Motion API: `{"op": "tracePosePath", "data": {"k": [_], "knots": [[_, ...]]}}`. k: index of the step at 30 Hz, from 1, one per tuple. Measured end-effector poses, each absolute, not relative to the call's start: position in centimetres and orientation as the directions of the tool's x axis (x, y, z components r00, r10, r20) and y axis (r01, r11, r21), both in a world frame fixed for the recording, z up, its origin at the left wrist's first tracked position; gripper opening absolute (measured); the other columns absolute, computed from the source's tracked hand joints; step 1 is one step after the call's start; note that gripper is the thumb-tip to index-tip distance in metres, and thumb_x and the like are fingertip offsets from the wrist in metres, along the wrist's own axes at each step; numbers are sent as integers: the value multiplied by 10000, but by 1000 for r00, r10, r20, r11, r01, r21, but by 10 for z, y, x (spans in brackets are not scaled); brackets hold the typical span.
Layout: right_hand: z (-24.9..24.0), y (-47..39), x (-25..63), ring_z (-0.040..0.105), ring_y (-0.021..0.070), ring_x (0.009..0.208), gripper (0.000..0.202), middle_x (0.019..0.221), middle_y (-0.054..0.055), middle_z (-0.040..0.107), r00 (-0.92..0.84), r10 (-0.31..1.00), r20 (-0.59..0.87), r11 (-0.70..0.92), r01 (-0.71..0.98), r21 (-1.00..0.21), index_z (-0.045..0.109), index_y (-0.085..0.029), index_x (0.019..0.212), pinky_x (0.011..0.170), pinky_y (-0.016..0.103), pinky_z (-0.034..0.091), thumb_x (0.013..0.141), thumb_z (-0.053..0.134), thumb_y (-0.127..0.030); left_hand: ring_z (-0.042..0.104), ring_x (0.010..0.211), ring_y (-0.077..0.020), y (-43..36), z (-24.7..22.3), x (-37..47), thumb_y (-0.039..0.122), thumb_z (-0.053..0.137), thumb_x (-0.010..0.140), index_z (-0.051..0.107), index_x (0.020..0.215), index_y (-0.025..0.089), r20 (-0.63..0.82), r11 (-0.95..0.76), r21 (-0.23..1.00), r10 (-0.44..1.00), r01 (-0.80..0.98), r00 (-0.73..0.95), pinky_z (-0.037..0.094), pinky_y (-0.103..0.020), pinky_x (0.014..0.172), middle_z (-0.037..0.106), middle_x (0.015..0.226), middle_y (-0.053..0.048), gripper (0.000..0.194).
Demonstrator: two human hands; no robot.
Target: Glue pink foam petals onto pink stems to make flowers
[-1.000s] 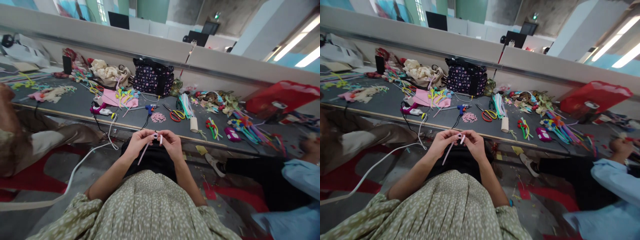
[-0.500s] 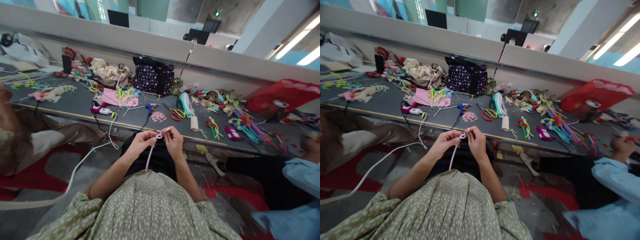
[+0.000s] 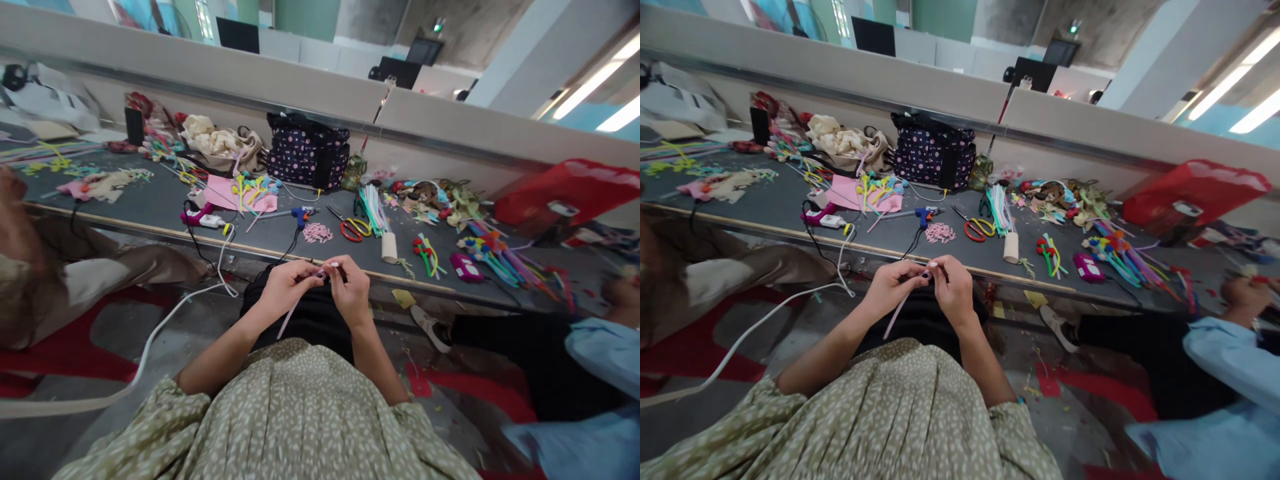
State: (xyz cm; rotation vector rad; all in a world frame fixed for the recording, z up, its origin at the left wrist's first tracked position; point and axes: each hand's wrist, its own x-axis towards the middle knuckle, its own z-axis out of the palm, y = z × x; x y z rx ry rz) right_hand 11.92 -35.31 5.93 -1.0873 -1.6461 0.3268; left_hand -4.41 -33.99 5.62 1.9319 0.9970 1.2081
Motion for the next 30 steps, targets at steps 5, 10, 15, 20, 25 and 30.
{"op": "tracePosePath", "data": {"k": [5,10,15,20,25,30], "knots": [[64,-357,119,584,135,621,166,727,3,621,20,806,591,520,451,-725,605,-217,848,641,252,461,939,522,-328,651,763,-158,-341,55,-46,306,649,836,716,913,206,503,-594,751,797,289,334,479,-269,727,722,856,-35,144],[66,-358,118,571,136,588,186,690,-4,612,26,831,555,497,412,-763,591,-222,837,623,258,469,933,526,-367,648,760,-156,-342,54,-46,319,637,849,714,908,210,540,-632,726,769,272,343,479,-265,721,716,845,-36,145],[65,-358,118,569,130,568,178,696,-6,617,35,865,500,466,313,-828,563,-230,817,598,259,477,925,541,-371,634,728,-153,-344,53,-45,329,631,855,716,907,210,566,-648,713,757,267,327,484,-268,701,698,800,-38,156],[66,-358,116,573,135,569,197,675,-9,606,39,878,478,452,263,-852,562,-230,799,586,262,480,914,552,-389,614,689,-149,-345,51,-43,345,631,851,722,855,210,559,-630,734,772,253,303,478,-270,683,678,753,-33,163],[67,-359,113,562,131,564,197,661,-9,603,46,887,459,441,207,-873,569,-227,788,587,265,477,907,566,-384,583,663,-140,-346,53,-41,340,604,870,708,792,197,560,-621,754,778,214,287,448,-255,640,648,714,-29,193],[68,-357,112,520,120,518,213,640,-18,589,78,913,401,391,119,-913,573,-226,772,516,253,451,864,615,-413,546,630,-137,-349,55,-36,371,589,874,694,745,186,527,-571,802,815,176,240,438,-259,619,605,660,-23,248]]}}
